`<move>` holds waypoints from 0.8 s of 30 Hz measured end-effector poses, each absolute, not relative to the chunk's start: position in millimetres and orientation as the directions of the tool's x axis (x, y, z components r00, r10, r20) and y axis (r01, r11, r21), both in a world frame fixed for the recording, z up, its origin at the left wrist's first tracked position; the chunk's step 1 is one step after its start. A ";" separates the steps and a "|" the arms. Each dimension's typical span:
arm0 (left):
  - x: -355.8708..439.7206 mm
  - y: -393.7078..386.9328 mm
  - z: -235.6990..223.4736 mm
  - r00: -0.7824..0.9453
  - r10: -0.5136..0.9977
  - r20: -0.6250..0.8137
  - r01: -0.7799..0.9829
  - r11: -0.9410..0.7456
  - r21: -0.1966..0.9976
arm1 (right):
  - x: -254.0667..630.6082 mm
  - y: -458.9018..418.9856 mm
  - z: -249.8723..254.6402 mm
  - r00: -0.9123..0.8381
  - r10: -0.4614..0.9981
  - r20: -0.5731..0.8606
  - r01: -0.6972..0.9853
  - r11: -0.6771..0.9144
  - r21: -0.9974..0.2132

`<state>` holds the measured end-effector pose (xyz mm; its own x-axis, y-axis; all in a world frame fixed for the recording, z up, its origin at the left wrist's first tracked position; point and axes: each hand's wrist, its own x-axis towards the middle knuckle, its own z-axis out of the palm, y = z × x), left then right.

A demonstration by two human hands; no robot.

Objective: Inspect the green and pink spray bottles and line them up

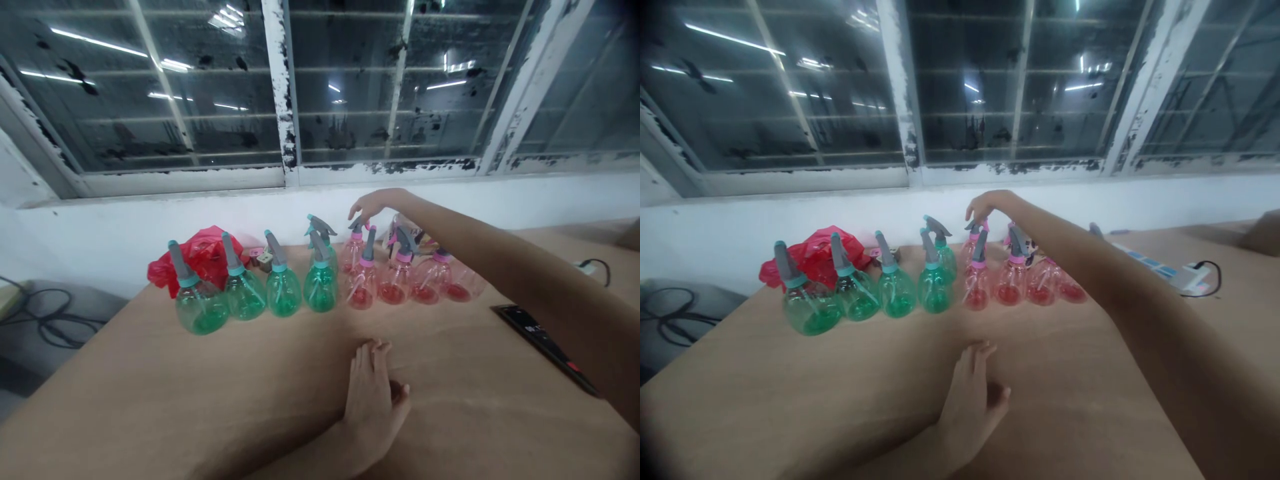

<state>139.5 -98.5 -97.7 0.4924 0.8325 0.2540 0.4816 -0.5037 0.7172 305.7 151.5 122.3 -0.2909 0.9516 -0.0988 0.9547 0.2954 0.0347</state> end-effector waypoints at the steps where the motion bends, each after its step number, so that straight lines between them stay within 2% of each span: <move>1: 139.4 -98.3 -97.9 0.493 0.832 0.255 0.482 -0.505 0.716 | 309.5 152.7 120.6 -0.282 0.953 -0.115 0.955 0.290 0.063; 6: 140.2 -98.1 -97.3 0.496 0.832 0.249 0.485 -0.503 0.715 | 311.3 157.4 109.6 -0.269 0.960 -0.080 0.946 0.279 0.165; 9: 141.1 -97.9 -97.4 0.495 0.835 0.241 0.492 -0.498 0.714 | 309.7 156.1 113.6 -0.283 0.959 -0.008 0.938 0.279 0.204; 16: 135.8 -98.8 -91.9 0.475 0.838 0.268 0.442 -0.491 0.750 | 324.0 108.3 182.7 -0.332 0.904 0.269 0.916 0.240 0.322; 19: 132.6 -99.8 -85.9 0.436 0.837 0.331 0.372 -0.503 0.780 | 337.8 40.3 218.0 -0.482 0.743 0.465 0.838 0.237 0.491; 22: 127.0 -99.1 -80.0 0.346 0.824 0.448 0.327 -0.553 0.766 | 359.0 -52.6 234.8 -0.504 0.635 0.585 0.832 0.177 0.525; 24: 119.8 -97.5 -74.5 0.294 0.803 0.519 0.319 -0.594 0.739 | 372.4 -112.7 230.3 -0.605 0.520 0.603 0.782 0.246 0.573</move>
<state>119.8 -97.5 -74.5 0.2940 0.8029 0.5186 0.3189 -0.5939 0.7387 372.4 -112.7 230.3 -0.6055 0.5198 0.6026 0.7817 0.2465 0.5728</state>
